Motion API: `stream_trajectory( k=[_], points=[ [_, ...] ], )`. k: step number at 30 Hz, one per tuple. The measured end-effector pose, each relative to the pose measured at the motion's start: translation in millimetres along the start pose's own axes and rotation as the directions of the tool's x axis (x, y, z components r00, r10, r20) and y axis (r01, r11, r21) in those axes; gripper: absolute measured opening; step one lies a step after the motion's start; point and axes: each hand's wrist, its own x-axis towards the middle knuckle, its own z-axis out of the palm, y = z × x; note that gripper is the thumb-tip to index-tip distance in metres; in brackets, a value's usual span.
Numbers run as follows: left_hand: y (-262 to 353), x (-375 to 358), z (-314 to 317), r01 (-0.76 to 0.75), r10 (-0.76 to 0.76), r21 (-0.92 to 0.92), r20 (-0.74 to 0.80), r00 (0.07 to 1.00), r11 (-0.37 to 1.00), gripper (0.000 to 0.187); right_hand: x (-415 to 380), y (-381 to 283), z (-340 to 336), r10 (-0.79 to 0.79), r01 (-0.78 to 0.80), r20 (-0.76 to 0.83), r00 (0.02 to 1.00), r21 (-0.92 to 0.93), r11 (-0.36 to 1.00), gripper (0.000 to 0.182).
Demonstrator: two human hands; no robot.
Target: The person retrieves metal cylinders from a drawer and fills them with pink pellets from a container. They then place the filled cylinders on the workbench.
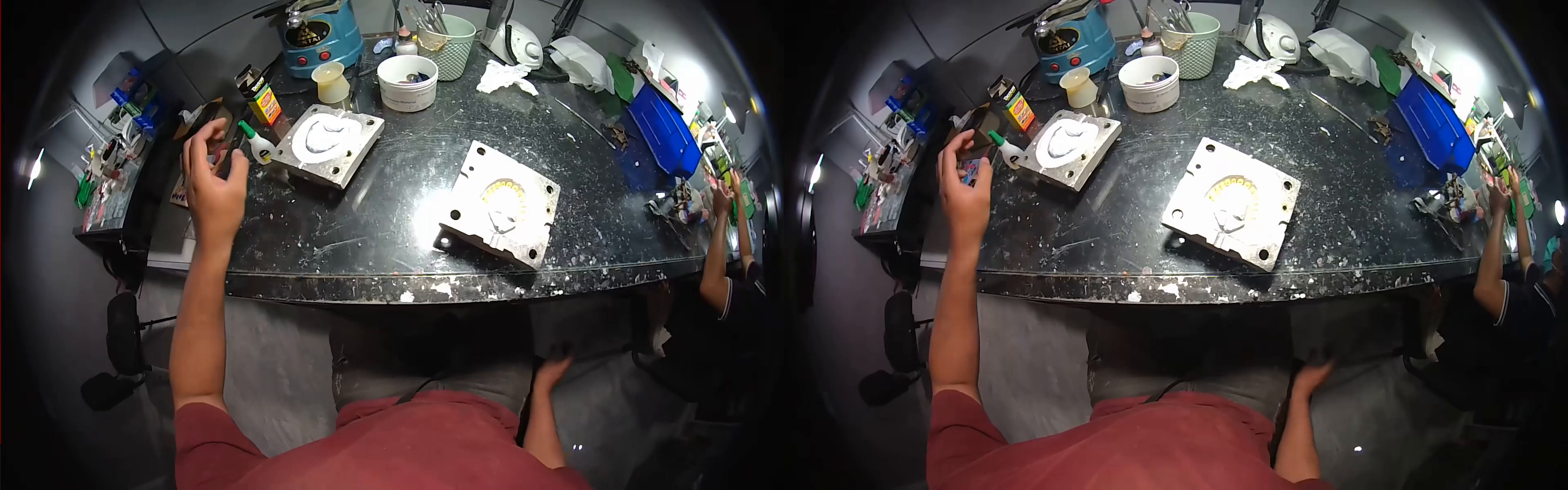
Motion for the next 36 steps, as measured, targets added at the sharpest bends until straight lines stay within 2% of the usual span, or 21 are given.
stream_trajectory(
  k=[1,3,5,6,7,8,9,11,12,13,15,16,18,19,21,24,26,27,30,31,36],
  points=[
    [30,0,-6,-0.128,0.129,0.025,-0.043,0.991,0.991,0.044,6,-20,-7,-0.092,0.068,-0.221,0.971,-0.117,0.991,0.042],
    [68,2,-4,-0.151,0.141,0.084,0.118,0.983,0.985,0.044,21,-127,-41,-0.281,0.326,-0.258,0.925,0.152,0.933,0.034],
    [83,7,12,-0.161,0.138,0.106,0.199,0.97,0.981,0.052,40,-211,-67,-0.499,0.577,-0.303,0.812,0.283,0.766,0.022],
    [86,12,26,-0.056,-0.013,0.189,0.347,0.938,0.98,0.069,46,-250,-79,-0.588,0.679,-0.346,0.731,0.274,0.681,0.02],
    [86,17,38,0.032,-0.168,0.282,0.472,0.865,0.959,0.087,52,-273,-89,-0.662,0.732,-0.315,0.681,0.333,0.595,0.02],
    [84,22,50,0.027,-0.16,0.274,0.475,0.865,0.961,0.087,53,-301,-94,-0.678,0.721,-0.287,0.676,0.446,0.53,0.02],
    [82,28,60,0.063,-0.26,0.345,0.562,0.785,0.936,0.101,45,-336,-97,-0.683,0.697,-0.254,0.684,0.502,0.512,0.022],
    [85,40,67,0.106,-0.371,0.402,0.669,0.644,0.909,0.122,47,-387,-99,-0.832,0.69,-0.046,0.553,0.584,0.427,0.022],
    [82,40,67,0.098,-0.363,0.399,0.672,0.645,0.912,0.122,44,-412,-99,-0.874,0.685,0.08,0.479,0.589,0.429,0.025],
    [74,40,65,0.026,-0.269,0.338,0.697,0.665,0.941,0.122,49,-430,-93,-0.938,0.771,0.152,0.31,0.538,0.342,0.034],
    [55,43,54,-0.068,-0.014,0.071,0.786,0.618,0.995,0.128,46,-455,-80,-0.94,0.832,0.275,0.2,0.459,0.311,0.062],
    [48,45,46,-0.076,-0.011,0.073,0.788,0.616,0.994,0.128,47,-465,-73,-0.941,0.847,0.303,0.148,0.453,0.279,0.079],
    [41,46,30,-0.247,0.154,-0.053,0.899,0.41,0.967,0.133,44,-477,-57,-0.93,0.912,0.352,0.107,0.338,0.233,0.094],
    [47,48,19,-0.236,0.117,-0.035,0.933,0.34,0.971,0.139,42,-480,-52,-0.929,0.911,0.353,0.109,0.338,0.235,0.094],
    [57,46,0,-0.193,0.131,-0.066,0.929,0.347,0.979,0.139,39,-485,-45,-0.863,0.951,0.499,0.077,0.222,0.214,0.104],
    [74,35,-16,-0.027,0.078,-0.073,0.918,0.389,0.997,0.138,41,-496,-43,-0.81,0.94,0.583,0.06,0.24,0.242,0.109],
    [76,21,-7,-0.045,-0.027,0.064,0.818,0.575,0.997,0.137,43,-500,-38,-0.814,0.933,0.58,0.029,0.276,0.23,0.11],
    [72,18,-2,-0.134,0.005,0.094,0.802,0.597,0.986,0.136,45,-502,-36,-0.816,0.926,0.579,0.006,0.306,0.223,0.112],
    [60,18,9,-0.17,0.058,0.034,0.858,0.509,0.985,0.133,55,-509,-25,-0.835,0.905,0.538,-0.113,0.403,0.138,0.111],
    [53,18,13,-0.228,0.161,-0.041,0.83,0.534,0.973,0.129,57,-512,-22,-0.825,0.899,0.55,-0.13,0.417,0.137,0.11],
    [48,15,15,-0.229,0.201,-0.081,0.798,0.568,0.97,0.121,55,-531,0,-0.842,0.875,0.501,-0.201,0.478,0.075,0.11]
  ],
)
